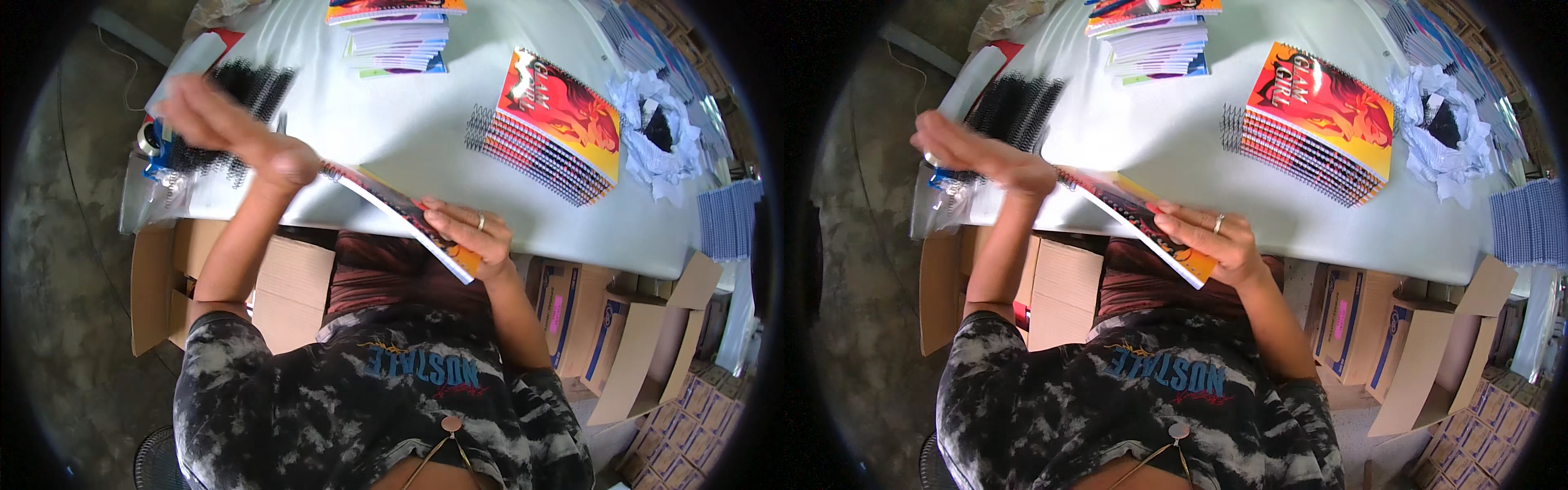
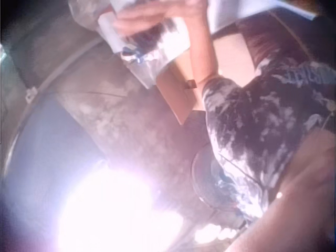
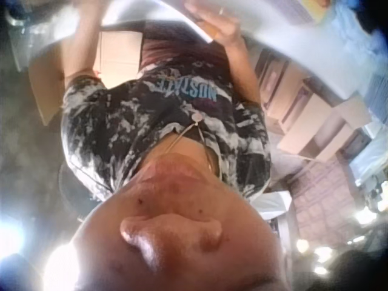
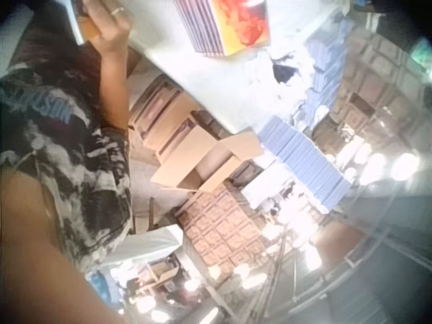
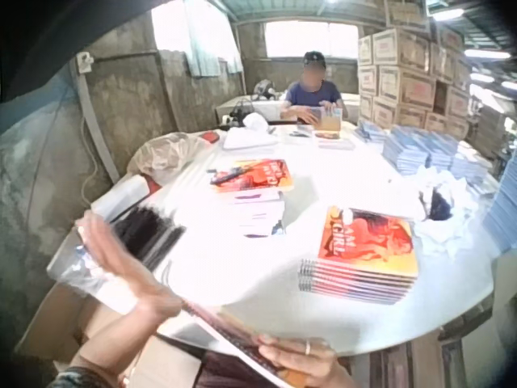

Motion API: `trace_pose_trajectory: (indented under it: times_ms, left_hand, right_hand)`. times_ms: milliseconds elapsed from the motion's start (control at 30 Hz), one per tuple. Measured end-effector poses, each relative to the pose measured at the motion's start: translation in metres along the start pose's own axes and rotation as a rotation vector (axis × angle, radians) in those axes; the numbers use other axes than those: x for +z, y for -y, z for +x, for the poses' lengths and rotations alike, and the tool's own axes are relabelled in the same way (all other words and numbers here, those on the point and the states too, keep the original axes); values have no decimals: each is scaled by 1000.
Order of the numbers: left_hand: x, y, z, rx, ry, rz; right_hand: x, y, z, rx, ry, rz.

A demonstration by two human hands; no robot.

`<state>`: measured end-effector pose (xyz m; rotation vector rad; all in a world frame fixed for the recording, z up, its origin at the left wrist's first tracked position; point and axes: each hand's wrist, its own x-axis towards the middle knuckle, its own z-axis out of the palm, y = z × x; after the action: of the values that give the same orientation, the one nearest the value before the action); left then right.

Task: The person inserts spiral bindings into notebook covers and stacks the completed notebooks on a table. They repeatedly pick up a cover, insert a spiral, and place the finished notebook onto a growing pile.

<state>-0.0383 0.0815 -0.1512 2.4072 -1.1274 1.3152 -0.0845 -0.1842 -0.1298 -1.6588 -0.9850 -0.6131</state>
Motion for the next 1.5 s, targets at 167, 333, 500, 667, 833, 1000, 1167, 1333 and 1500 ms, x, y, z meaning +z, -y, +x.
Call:
trace_pose_trajectory:
  times_ms: [167, 333, 500, 667, 833, 1000, 1167, 1333, 1500]
  left_hand:
    - [-7, -25, 2, 165, -38, -111]
    - [-2, -41, -2, -17, -135, -200]
    - [-9, -39, 16, 313, -132, -227]
    - [5, -29, 13, -346, -52, -266]
    - [-14, -50, 36, 168, -202, -306]
    - [2, -49, 30, -35, -83, -351]
    - [-20, -5, 45, 74, -293, 197]
    - [-4, -68, 33, 113, -54, -341]
    - [-12, -63, 30, 166, -68, -309]
  right_hand:
    - [-1, 0, -2, 30, -125, -7]
    - [11, 4, 4, 46, -106, 22]
    - [8, 4, 3, -8, -66, -32]
    - [15, 8, 0, 41, -59, 21]
    - [13, 8, 3, 8, -57, 8]
    - [17, 10, 7, 46, -90, -13]
    - [16, 6, 1, 24, -45, 29]
    - [23, 0, 3, 64, -148, 29]
    - [31, 12, 3, 63, -88, -25]
